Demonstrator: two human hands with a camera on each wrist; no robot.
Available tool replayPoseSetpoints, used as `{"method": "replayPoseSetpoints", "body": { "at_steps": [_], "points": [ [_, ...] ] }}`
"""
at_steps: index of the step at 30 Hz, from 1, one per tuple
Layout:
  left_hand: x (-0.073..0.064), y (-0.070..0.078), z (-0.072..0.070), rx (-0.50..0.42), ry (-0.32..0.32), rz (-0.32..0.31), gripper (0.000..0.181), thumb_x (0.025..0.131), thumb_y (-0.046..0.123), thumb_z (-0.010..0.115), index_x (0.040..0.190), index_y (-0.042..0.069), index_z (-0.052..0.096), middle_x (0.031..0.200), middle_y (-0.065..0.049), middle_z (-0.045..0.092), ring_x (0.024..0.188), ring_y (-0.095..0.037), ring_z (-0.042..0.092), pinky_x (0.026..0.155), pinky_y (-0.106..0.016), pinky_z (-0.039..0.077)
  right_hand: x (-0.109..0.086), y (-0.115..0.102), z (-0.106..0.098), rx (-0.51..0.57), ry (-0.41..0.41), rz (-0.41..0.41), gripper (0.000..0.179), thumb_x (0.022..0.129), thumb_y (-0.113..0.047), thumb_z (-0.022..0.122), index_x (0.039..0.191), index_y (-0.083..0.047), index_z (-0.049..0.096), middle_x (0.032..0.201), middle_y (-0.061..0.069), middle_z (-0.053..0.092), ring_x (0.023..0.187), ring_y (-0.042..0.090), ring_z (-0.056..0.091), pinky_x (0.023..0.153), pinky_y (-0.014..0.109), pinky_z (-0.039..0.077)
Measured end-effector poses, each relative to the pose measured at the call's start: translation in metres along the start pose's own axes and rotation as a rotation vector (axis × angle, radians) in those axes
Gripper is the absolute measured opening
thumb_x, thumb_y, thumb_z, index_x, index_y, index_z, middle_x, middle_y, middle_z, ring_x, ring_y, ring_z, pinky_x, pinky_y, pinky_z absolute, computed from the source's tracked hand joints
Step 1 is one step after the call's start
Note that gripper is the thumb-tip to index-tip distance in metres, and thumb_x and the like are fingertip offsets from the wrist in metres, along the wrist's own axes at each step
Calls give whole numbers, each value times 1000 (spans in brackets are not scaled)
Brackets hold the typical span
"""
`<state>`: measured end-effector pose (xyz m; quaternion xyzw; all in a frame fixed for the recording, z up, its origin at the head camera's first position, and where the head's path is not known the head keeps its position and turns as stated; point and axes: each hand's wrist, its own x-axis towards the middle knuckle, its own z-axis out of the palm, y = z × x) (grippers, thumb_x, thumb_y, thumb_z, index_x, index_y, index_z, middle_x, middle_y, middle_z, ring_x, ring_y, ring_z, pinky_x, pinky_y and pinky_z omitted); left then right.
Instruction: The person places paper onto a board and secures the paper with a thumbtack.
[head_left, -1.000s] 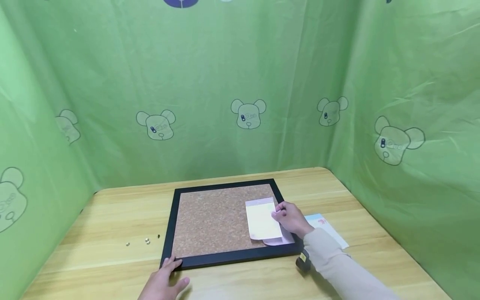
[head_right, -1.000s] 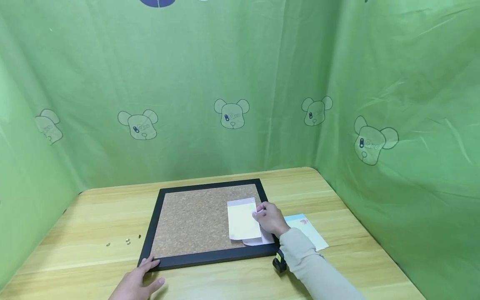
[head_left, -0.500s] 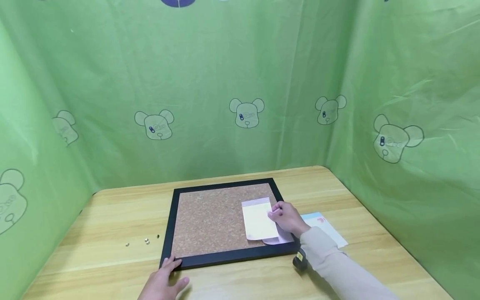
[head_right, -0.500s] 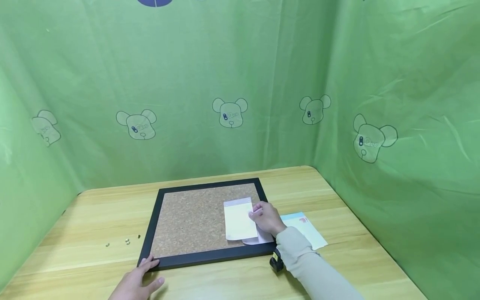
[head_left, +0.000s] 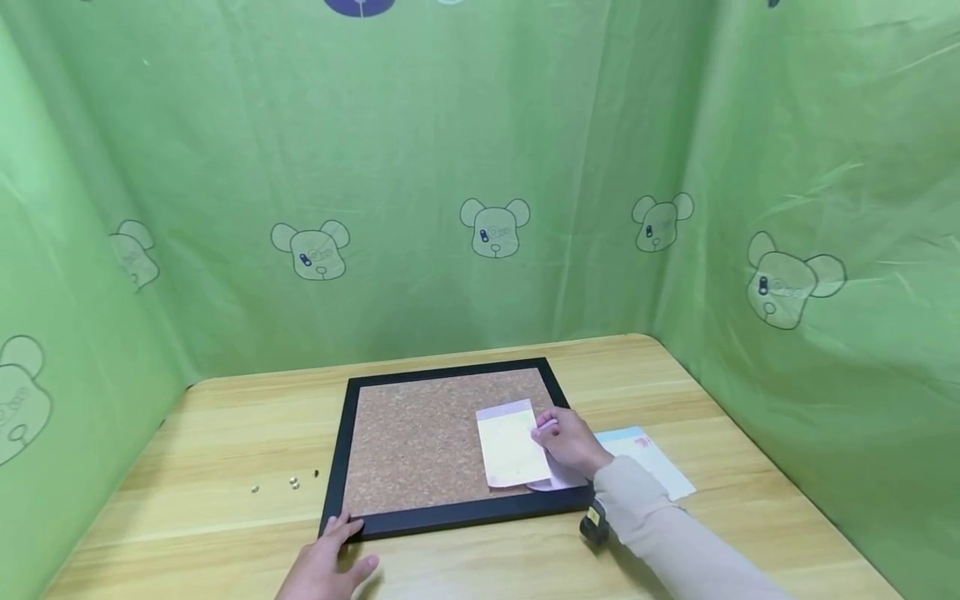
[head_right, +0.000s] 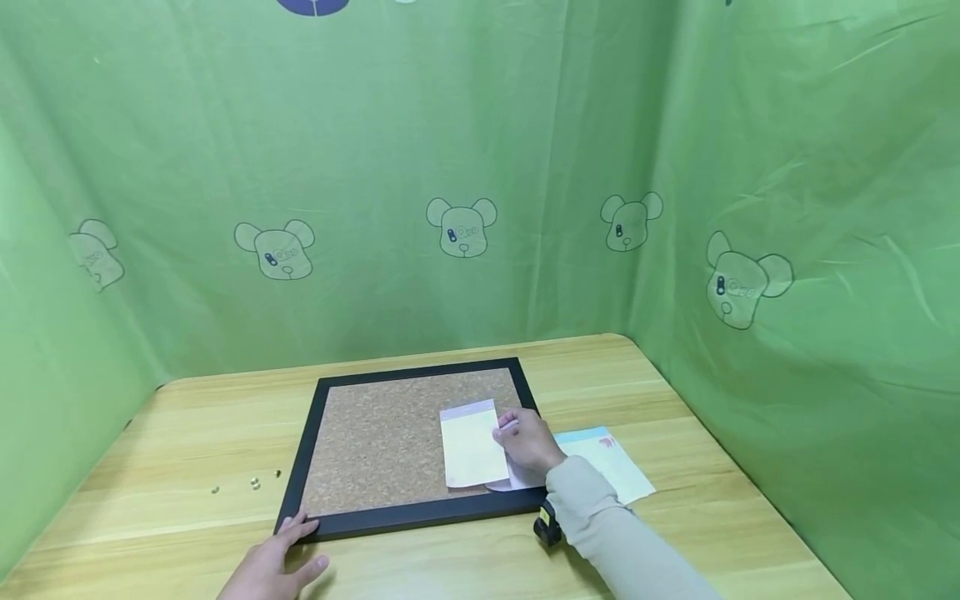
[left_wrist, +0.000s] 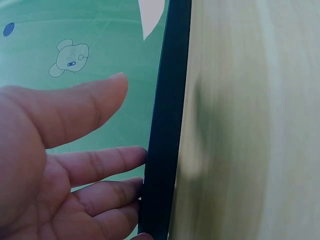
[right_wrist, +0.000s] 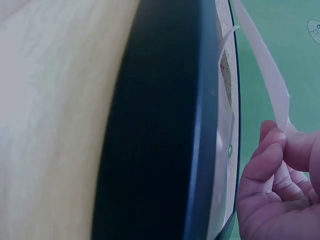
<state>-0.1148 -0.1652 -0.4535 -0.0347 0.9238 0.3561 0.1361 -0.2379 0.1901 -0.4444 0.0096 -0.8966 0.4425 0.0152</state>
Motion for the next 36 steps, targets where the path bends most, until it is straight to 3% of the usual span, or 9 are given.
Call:
{"method": "replayPoseSetpoints", "body": {
  "at_steps": [6, 15, 36],
  "points": [
    [0, 1, 1, 0, -3, -7, 65, 82, 37, 76, 132, 0, 56, 149, -28, 33, 136, -50, 25, 105, -65, 26, -1, -1, 5, 5, -12, -10, 6, 91, -5, 62, 93, -1, 58, 81, 6, 59, 78, 20, 55, 70, 31, 46],
    [0, 0, 0, 5, -3, 15, 65, 82, 36, 77, 132, -1, 56, 148, -29, 34, 136, -50, 25, 105, -65, 26, -3, -1, 10, -38, -34, -5, 10, 90, -9, 67, 95, -3, 60, 76, 4, 63, 74, 18, 57, 64, 30, 46],
    [-1, 0, -1, 14, 3, 48, 63, 83, 34, 76, 131, -2, 56, 148, -28, 35, 136, -50, 26, 105, -64, 27, -3, -9, 18, -48, -49, -45, 10, 90, -10, 68, 92, -4, 60, 77, 4, 60, 74, 17, 56, 66, 30, 46]
  ]
}}
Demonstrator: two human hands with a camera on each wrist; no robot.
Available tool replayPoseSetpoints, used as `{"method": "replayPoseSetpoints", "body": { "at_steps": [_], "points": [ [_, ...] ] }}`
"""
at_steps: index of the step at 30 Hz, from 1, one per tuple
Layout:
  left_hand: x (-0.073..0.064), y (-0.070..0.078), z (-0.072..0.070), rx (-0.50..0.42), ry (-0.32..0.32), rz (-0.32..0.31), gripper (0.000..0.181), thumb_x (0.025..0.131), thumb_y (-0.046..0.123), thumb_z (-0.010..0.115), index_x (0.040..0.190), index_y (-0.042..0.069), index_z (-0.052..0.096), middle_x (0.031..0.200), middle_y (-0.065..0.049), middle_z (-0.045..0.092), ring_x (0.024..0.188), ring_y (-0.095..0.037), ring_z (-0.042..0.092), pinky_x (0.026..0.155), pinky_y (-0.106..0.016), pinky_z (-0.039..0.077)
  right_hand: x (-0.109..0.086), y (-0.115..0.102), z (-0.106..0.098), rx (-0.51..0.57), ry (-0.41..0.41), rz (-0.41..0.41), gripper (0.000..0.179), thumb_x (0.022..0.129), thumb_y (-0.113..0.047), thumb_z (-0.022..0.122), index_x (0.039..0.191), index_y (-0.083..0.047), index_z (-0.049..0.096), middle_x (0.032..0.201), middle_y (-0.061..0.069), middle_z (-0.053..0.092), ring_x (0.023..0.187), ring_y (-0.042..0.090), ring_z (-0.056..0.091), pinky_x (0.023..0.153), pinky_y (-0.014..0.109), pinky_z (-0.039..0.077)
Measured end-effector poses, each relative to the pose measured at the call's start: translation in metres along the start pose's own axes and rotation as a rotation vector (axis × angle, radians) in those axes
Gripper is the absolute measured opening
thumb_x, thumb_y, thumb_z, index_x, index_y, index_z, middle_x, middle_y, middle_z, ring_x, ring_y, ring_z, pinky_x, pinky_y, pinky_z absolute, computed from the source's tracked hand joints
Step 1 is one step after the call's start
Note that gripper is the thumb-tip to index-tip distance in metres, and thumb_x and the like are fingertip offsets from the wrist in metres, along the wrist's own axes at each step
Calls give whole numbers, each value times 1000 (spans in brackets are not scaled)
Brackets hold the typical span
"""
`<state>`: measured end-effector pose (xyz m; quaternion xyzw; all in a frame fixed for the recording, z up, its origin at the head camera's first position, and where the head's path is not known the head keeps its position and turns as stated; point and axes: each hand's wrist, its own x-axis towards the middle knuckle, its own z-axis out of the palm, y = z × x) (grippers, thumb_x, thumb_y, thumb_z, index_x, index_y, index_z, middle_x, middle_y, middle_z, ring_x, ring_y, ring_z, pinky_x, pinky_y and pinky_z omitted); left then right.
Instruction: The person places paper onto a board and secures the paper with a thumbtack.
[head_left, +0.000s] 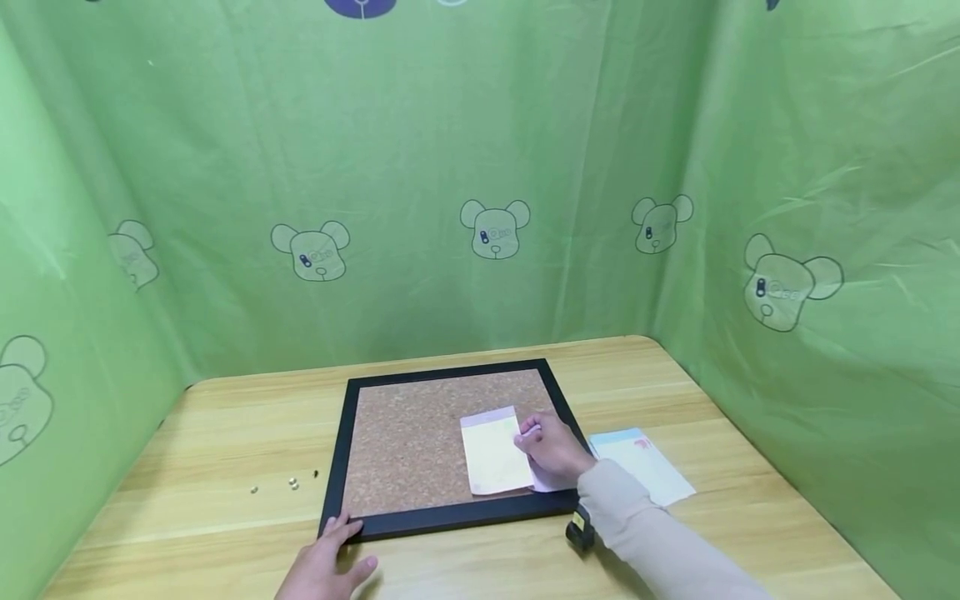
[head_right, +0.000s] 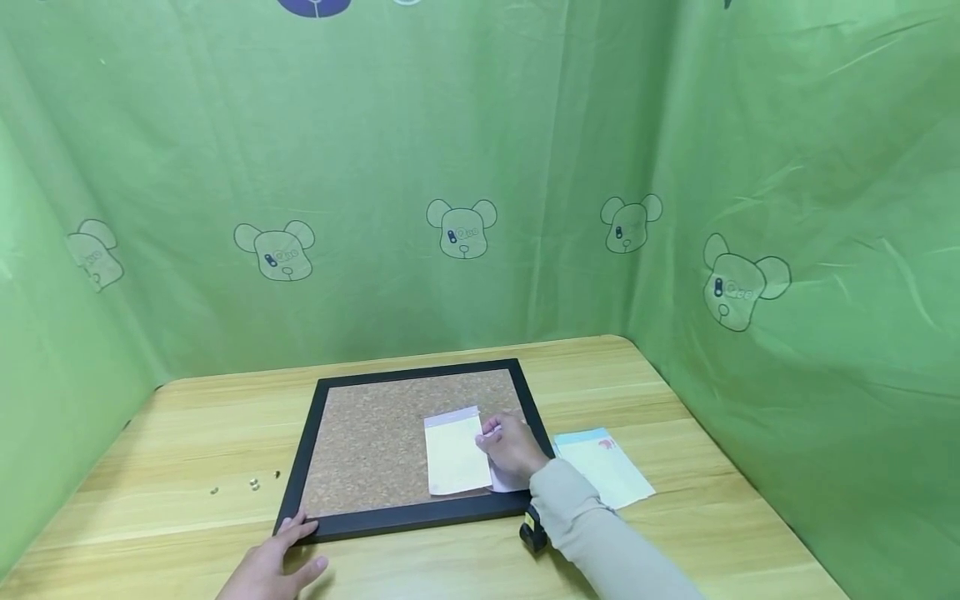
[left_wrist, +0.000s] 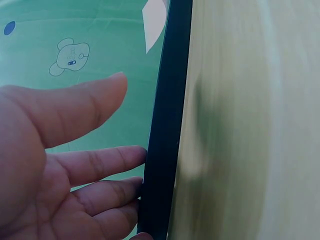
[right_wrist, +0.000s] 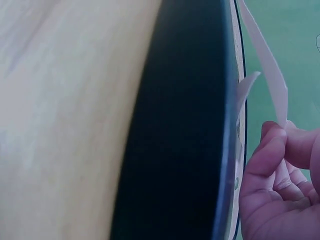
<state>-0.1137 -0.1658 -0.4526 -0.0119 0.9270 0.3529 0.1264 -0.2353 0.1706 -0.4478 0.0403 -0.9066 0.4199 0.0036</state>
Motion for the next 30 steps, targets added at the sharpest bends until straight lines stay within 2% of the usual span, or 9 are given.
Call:
{"method": "replayPoseSetpoints", "body": {
  "at_steps": [16, 24, 30],
  "points": [
    [2, -2, 2, -9, 9, 4, 63, 82, 34, 77, 131, -1, 57, 147, -28, 35, 135, -50, 27, 104, -65, 29, 1, -2, 10, 91, -36, 52, 11, 92, -7, 65, 98, -2, 58, 77, 6, 60, 71, 18, 57, 61, 29, 49],
    [1, -2, 1, -17, 5, -23, 63, 82, 34, 77, 131, 0, 57, 148, -28, 34, 135, -50, 27, 104, -65, 28, -1, 0, 12, 54, -21, 28, 14, 91, -10, 68, 99, -3, 59, 76, 4, 60, 72, 17, 57, 65, 30, 49],
    [0, -1, 1, -7, 12, -9, 62, 83, 34, 77, 131, 0, 57, 148, -27, 34, 135, -50, 27, 104, -64, 28, 1, 1, 15, 25, -23, 10, 15, 91, -11, 68, 100, -4, 59, 75, 3, 60, 73, 17, 56, 70, 32, 49]
  ]
}}
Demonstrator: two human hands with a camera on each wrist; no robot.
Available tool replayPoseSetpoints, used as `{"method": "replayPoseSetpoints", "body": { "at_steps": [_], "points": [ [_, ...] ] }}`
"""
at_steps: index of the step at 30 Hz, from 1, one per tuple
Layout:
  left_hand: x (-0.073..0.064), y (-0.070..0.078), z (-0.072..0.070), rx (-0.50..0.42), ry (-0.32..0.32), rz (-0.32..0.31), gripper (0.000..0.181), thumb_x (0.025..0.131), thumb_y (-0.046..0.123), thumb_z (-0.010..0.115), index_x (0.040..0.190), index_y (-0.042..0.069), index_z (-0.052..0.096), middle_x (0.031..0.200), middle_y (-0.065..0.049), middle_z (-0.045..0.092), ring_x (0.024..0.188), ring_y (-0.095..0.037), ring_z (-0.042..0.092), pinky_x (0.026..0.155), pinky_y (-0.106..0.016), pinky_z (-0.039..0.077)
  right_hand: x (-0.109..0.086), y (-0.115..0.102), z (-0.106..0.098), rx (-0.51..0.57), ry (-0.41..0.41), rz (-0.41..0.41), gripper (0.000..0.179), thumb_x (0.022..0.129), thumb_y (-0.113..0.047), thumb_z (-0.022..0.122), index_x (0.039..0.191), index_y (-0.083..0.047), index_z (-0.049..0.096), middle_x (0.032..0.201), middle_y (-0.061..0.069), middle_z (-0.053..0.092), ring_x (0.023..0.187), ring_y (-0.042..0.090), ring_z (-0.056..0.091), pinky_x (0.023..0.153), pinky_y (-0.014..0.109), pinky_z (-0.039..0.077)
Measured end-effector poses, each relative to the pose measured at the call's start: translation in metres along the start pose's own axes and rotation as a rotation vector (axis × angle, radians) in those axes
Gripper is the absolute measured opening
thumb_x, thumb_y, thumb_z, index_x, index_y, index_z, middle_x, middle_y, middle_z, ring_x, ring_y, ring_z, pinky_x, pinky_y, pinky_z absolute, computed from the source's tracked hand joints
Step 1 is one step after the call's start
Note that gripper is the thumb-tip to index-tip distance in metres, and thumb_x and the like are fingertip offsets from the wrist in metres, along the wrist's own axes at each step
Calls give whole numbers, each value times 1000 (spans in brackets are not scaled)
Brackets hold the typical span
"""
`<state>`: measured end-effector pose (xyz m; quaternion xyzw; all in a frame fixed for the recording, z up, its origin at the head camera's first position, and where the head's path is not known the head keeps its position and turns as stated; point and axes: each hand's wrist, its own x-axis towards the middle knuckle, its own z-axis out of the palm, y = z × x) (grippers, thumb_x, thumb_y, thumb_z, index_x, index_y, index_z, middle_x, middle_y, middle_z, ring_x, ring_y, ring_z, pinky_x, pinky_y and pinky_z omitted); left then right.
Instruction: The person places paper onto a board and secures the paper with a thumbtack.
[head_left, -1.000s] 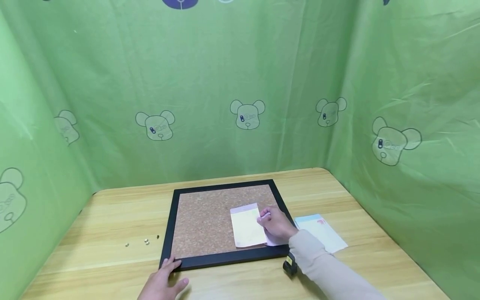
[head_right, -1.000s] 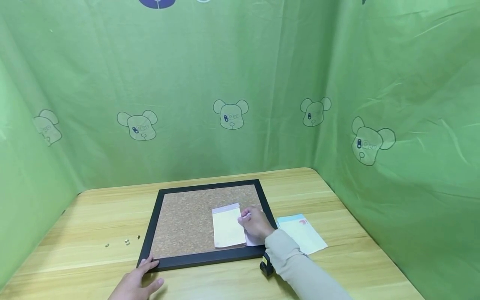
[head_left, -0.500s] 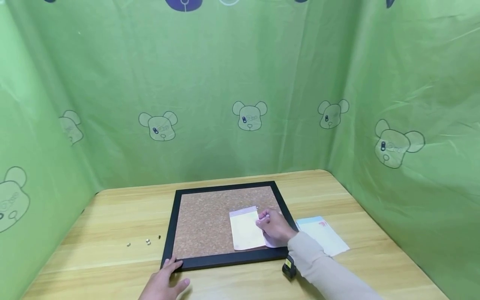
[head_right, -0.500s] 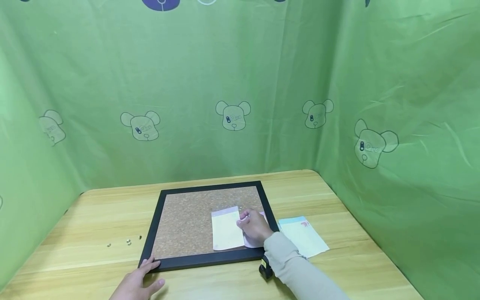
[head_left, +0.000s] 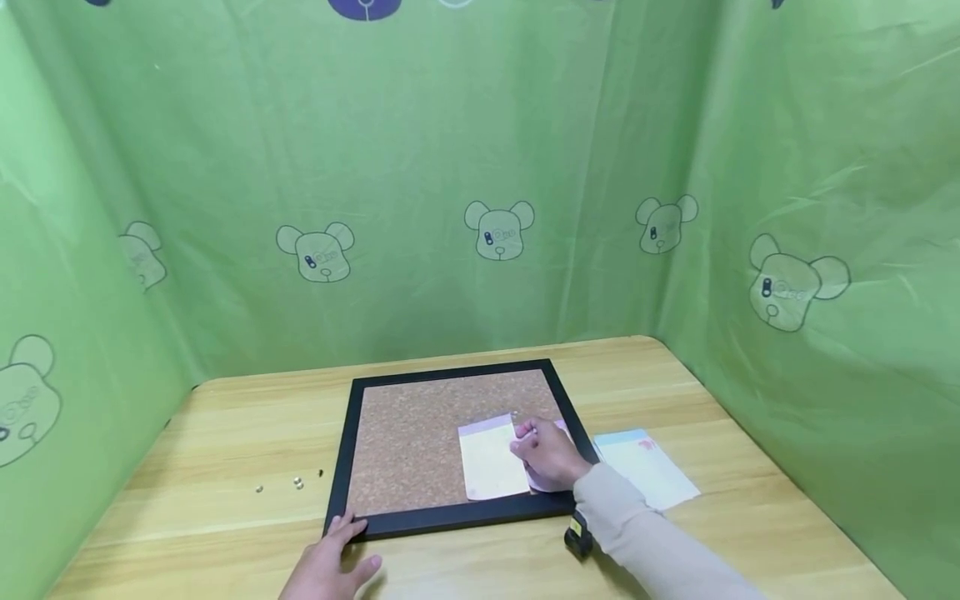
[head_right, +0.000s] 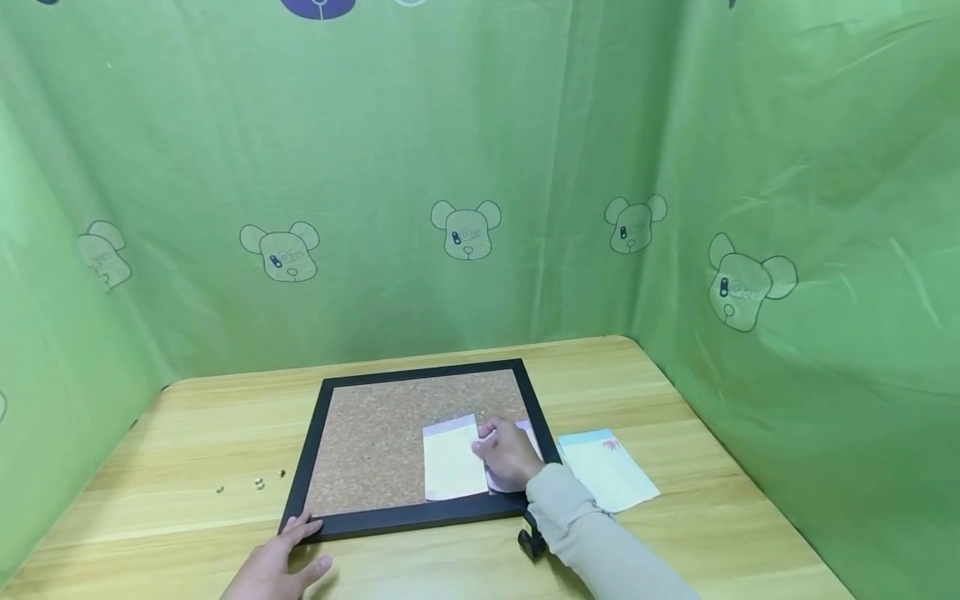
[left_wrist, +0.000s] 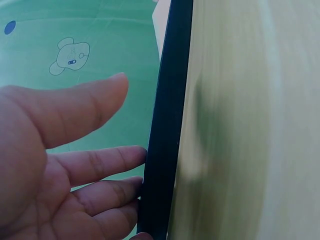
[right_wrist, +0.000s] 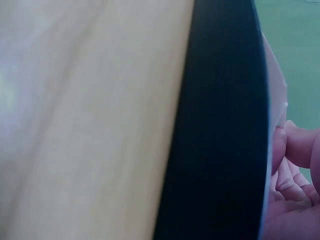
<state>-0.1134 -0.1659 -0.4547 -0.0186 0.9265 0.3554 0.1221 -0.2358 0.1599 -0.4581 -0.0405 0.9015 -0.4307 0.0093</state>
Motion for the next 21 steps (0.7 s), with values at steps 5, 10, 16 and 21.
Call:
{"method": "replayPoseSetpoints", "body": {
  "at_steps": [5, 10, 16, 21],
  "points": [
    [0, 0, -1, -7, 4, 9, 62, 83, 33, 77, 131, -1, 57, 149, -26, 35, 135, -50, 27, 105, -64, 28, 1, -1, 2, -17, -1, -7, 17, 90, -11, 69, 101, -4, 59, 75, 3, 58, 75, 18, 55, 73, 34, 48],
    [1, -3, 0, -13, -6, 1, 64, 83, 35, 76, 132, -1, 56, 150, -25, 33, 137, -48, 25, 106, -64, 26, 0, 1, 3, -10, -4, -17, 19, 87, -12, 72, 97, -4, 58, 71, 2, 55, 71, 17, 53, 71, 32, 46],
    [-1, -2, -1, -13, 18, 4, 65, 81, 36, 77, 131, 0, 57, 149, -26, 35, 136, -49, 27, 105, -64, 27, 0, -2, 3, 2, -33, -35, 23, 85, -13, 75, 95, -4, 57, 71, 1, 55, 69, 15, 53, 70, 31, 45],
    [-4, -1, -2, -12, 25, 7, 63, 82, 34, 77, 132, 0, 57, 149, -25, 34, 137, -48, 26, 106, -63, 27, 0, -5, 3, -32, -33, -29, 22, 84, -13, 76, 93, -5, 57, 71, 1, 57, 69, 16, 54, 70, 32, 46]
  ]
}}
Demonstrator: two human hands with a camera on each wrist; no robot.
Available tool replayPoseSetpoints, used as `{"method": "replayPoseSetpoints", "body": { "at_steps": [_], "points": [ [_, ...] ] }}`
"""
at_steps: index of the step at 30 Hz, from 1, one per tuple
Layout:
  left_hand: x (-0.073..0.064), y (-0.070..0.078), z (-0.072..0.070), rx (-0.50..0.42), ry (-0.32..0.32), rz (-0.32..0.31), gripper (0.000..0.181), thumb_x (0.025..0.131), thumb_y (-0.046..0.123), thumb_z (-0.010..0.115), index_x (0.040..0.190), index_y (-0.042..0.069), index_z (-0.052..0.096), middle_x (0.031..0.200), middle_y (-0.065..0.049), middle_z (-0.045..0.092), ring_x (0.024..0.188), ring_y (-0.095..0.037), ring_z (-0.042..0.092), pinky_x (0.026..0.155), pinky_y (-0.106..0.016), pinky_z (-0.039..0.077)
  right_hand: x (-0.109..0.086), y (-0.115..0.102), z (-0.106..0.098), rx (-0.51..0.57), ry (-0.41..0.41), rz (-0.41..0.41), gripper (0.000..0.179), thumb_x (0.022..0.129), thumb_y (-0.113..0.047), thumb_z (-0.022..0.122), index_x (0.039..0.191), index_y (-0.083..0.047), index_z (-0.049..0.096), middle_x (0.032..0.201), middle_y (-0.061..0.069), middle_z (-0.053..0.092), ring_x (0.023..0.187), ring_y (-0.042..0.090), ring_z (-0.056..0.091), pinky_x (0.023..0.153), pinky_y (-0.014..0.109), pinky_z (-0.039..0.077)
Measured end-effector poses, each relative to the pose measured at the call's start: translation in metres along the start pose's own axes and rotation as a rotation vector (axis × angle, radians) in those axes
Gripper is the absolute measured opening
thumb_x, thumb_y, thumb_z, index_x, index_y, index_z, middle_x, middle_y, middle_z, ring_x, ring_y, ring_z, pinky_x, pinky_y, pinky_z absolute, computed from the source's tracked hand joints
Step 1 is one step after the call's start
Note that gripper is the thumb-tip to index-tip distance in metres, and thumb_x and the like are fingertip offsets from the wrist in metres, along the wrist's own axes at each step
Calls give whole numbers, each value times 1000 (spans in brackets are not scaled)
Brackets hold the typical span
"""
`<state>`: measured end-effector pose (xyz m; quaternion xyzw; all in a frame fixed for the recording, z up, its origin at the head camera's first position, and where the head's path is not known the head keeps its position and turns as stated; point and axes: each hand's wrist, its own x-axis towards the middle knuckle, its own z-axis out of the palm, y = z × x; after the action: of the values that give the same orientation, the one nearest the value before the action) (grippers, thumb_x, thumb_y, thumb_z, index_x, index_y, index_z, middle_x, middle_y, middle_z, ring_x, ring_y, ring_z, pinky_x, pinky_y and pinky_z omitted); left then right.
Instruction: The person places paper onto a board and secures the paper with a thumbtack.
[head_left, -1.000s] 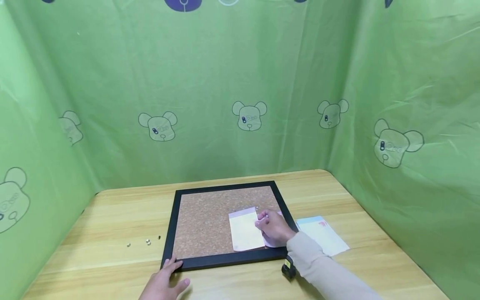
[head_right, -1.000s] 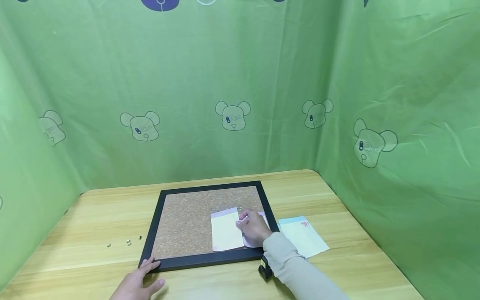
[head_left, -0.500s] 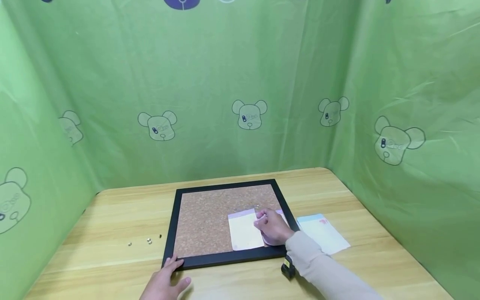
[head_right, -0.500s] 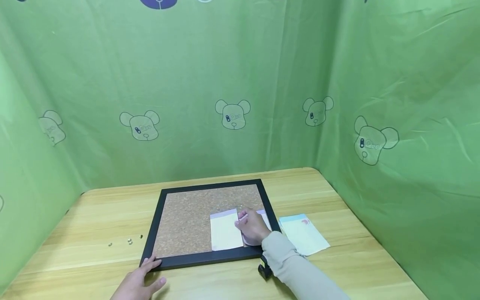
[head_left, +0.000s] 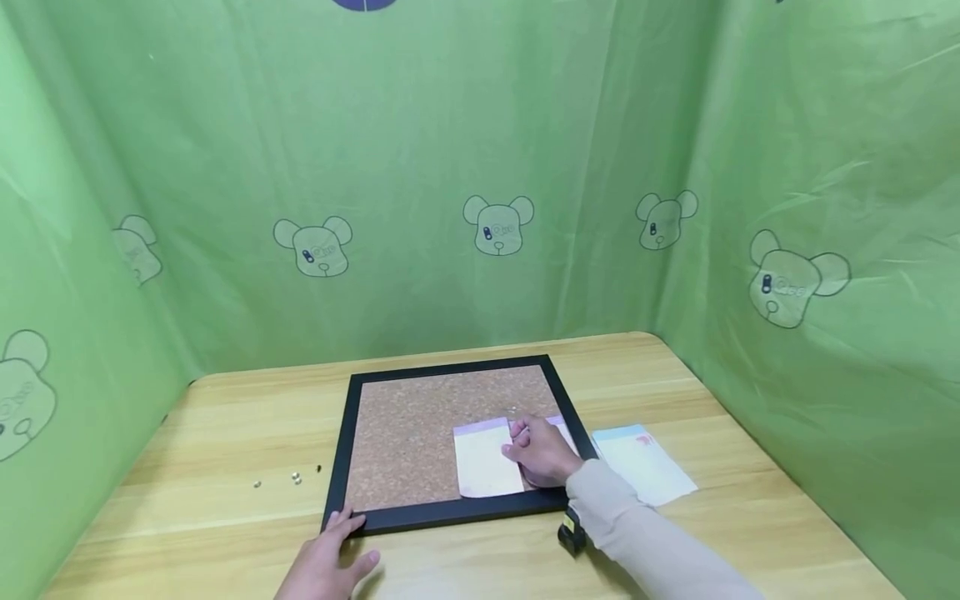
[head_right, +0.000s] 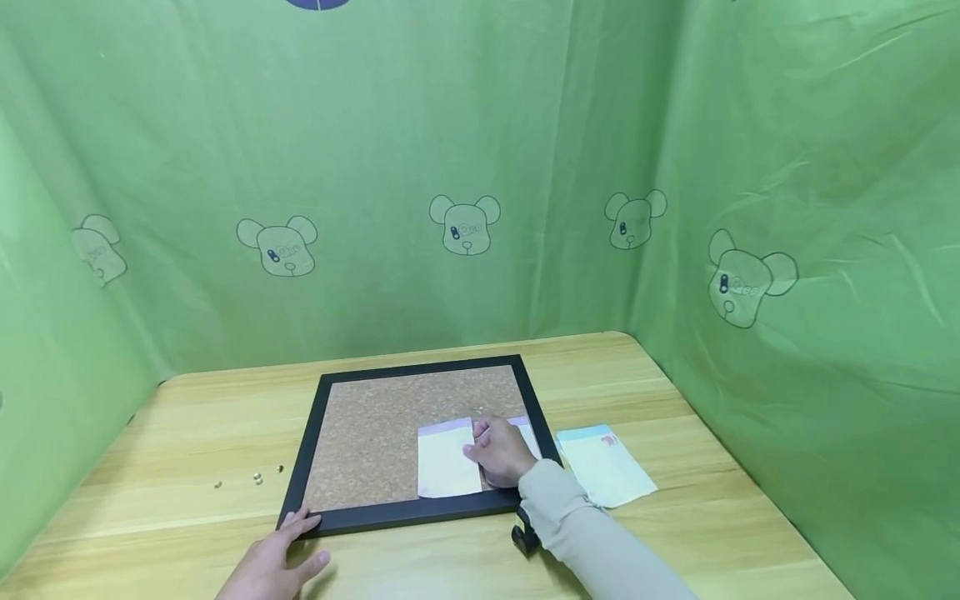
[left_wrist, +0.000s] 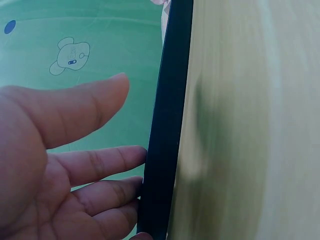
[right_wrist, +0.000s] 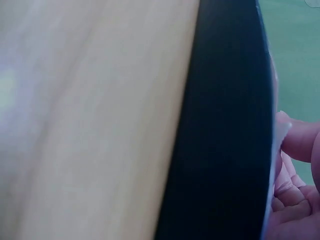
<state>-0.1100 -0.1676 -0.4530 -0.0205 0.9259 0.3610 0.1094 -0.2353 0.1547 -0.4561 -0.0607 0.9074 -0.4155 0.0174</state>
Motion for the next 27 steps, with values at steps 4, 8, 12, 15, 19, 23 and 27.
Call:
{"method": "replayPoseSetpoints", "body": {
  "at_steps": [4, 8, 12, 15, 19, 23, 27],
  "points": [
    [0, 1, 0, 0, -5, -15, 64, 83, 34, 76, 132, 0, 56, 150, -25, 33, 137, -48, 25, 106, -63, 26, 0, -1, 1, -8, 2, 4, 23, 84, -13, 76, 91, -5, 56, 71, 2, 57, 68, 16, 54, 69, 32, 46],
    [0, 2, 0, 0, -10, -28, 65, 82, 36, 76, 133, 1, 56, 150, -25, 32, 137, -48, 24, 106, -64, 26, 1, -1, 2, -3, 2, 14, 23, 83, -13, 77, 88, -6, 56, 70, 1, 56, 68, 15, 53, 67, 30, 45],
    [-1, 1, 0, -3, -11, -23, 65, 83, 35, 76, 133, 0, 56, 150, -25, 32, 137, -48, 25, 106, -64, 26, 2, -3, 3, -16, 9, 4, 24, 80, -13, 79, 85, -6, 56, 68, 1, 56, 66, 15, 53, 65, 30, 45],
    [-1, 0, -1, -4, -6, -12, 64, 83, 34, 76, 132, -1, 56, 150, -25, 32, 137, -48, 24, 106, -64, 26, 3, -6, 4, -40, 10, 14, 24, 80, -13, 79, 84, -6, 56, 68, 1, 56, 65, 15, 53, 63, 29, 44],
    [-2, 1, -1, -1, -3, -11, 63, 84, 35, 75, 133, 0, 56, 150, -25, 32, 137, -49, 25, 106, -64, 25, 5, -8, 5, -78, 3, 41, 25, 80, -16, 80, 84, -8, 56, 67, 1, 57, 64, 15, 53, 61, 29, 44],
    [0, 3, 0, -3, -15, -26, 65, 84, 38, 75, 134, 2, 55, 151, -25, 32, 136, -51, 25, 105, -66, 25, 7, -8, 6, -120, 16, 48, 27, 78, -17, 81, 81, -9, 56, 67, 0, 57, 66, 15, 53, 62, 29, 44],
    [0, 3, 1, 2, -18, -28, 64, 84, 37, 75, 134, 2, 55, 151, -25, 31, 135, -51, 25, 105, -66, 25, 8, -7, 7, -139, 11, 65, 29, 76, -18, 83, 79, -9, 55, 68, 1, 55, 68, 18, 52, 63, 30, 43]
  ]
}}
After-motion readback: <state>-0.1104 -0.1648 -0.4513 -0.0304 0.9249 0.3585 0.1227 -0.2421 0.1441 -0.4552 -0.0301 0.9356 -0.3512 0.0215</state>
